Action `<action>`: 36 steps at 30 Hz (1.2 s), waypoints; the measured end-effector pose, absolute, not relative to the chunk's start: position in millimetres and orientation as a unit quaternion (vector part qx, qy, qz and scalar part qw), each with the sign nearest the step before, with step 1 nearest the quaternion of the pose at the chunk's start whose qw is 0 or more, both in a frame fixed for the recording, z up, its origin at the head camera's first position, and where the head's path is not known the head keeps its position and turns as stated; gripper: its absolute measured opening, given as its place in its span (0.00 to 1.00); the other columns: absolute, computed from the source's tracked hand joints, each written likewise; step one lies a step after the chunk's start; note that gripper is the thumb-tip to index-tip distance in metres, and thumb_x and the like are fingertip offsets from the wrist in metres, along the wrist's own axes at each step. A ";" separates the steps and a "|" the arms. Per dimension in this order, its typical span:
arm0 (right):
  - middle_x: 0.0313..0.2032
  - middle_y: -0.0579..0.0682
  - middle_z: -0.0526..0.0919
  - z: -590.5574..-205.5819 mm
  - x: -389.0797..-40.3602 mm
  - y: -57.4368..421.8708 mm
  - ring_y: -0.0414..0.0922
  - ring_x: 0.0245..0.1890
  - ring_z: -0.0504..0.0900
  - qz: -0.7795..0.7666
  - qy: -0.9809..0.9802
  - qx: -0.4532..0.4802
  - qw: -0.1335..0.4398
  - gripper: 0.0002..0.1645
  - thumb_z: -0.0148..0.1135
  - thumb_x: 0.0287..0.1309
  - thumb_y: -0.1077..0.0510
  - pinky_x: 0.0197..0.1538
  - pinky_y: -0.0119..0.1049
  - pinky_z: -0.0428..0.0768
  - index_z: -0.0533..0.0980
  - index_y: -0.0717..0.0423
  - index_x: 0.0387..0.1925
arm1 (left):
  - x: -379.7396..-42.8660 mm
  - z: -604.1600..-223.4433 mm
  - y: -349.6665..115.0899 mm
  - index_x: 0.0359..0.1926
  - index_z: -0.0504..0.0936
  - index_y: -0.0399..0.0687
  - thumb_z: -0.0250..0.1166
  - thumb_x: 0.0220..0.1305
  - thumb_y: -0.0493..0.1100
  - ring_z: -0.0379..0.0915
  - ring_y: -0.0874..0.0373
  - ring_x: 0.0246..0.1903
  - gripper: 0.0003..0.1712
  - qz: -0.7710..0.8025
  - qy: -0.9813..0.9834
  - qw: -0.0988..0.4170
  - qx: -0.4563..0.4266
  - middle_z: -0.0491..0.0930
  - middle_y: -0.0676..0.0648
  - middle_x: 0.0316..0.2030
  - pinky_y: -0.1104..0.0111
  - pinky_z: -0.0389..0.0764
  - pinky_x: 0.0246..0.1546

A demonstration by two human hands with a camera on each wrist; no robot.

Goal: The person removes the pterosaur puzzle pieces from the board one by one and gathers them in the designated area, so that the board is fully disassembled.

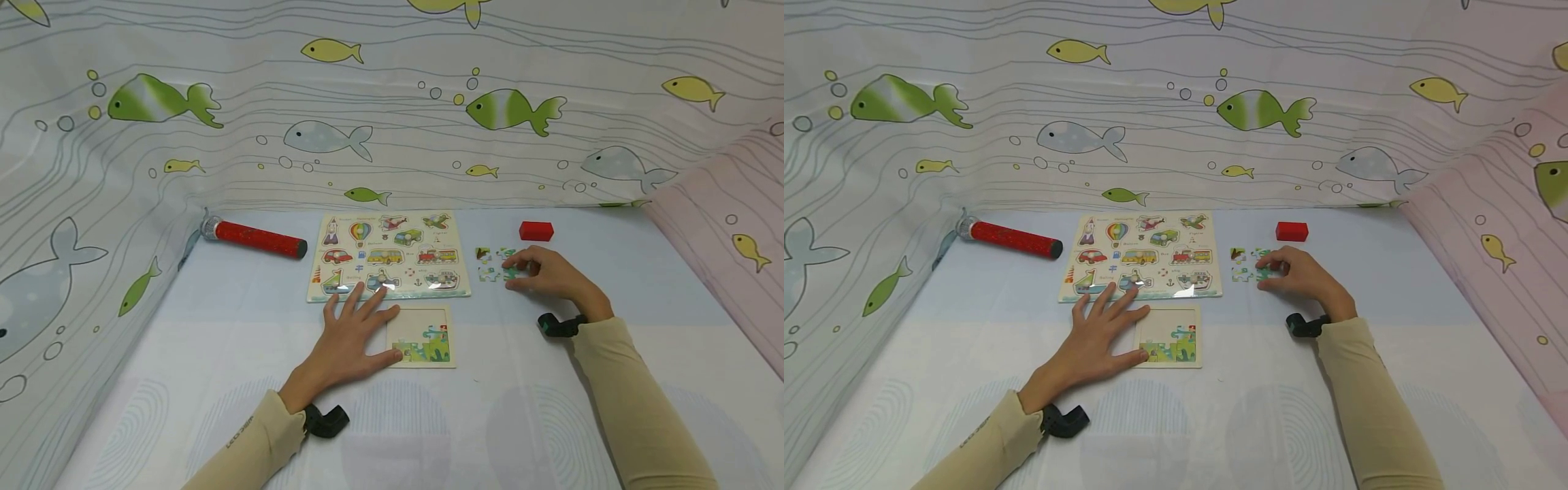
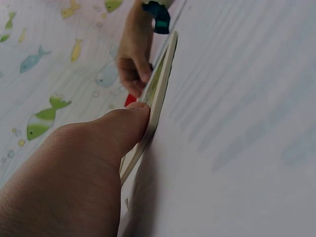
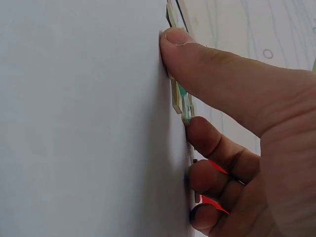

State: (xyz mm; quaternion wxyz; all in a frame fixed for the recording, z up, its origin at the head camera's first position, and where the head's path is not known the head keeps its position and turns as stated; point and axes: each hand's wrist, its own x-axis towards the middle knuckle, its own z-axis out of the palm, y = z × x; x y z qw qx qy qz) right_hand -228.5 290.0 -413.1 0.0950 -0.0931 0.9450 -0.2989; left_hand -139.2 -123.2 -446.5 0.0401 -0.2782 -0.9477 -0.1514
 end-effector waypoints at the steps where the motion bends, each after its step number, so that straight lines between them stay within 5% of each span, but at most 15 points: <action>1: 0.45 0.53 0.79 -413.2 -228.6 289.9 0.49 0.39 0.72 -0.299 0.945 -0.093 0.095 0.26 0.76 0.55 0.51 0.42 0.38 0.72 0.82 0.49 0.56 | -139.2 -446.4 -123.2 0.74 0.68 0.67 0.60 0.59 0.75 0.41 0.40 0.81 0.45 -0.151 -0.948 0.039 -0.278 0.55 0.53 0.80 0.32 0.40 0.70; 21: 0.45 0.53 0.79 -414.6 -231.6 292.0 0.49 0.41 0.72 -0.303 0.944 -0.099 0.089 0.26 0.75 0.57 0.49 0.43 0.37 0.73 0.82 0.47 0.57 | -139.2 -446.3 -124.9 0.74 0.68 0.66 0.60 0.59 0.75 0.41 0.39 0.81 0.45 -0.152 -0.947 0.041 -0.279 0.54 0.53 0.80 0.31 0.40 0.70; 36: 0.35 0.50 0.78 -409.7 -228.9 282.3 0.46 0.33 0.72 -0.331 0.931 -0.147 0.040 0.19 0.74 0.59 0.53 0.36 0.32 0.71 0.85 0.50 0.51 | -139.6 -444.7 -123.7 0.75 0.67 0.67 0.60 0.60 0.75 0.40 0.40 0.81 0.45 -0.160 -0.945 0.034 -0.283 0.54 0.52 0.80 0.32 0.39 0.71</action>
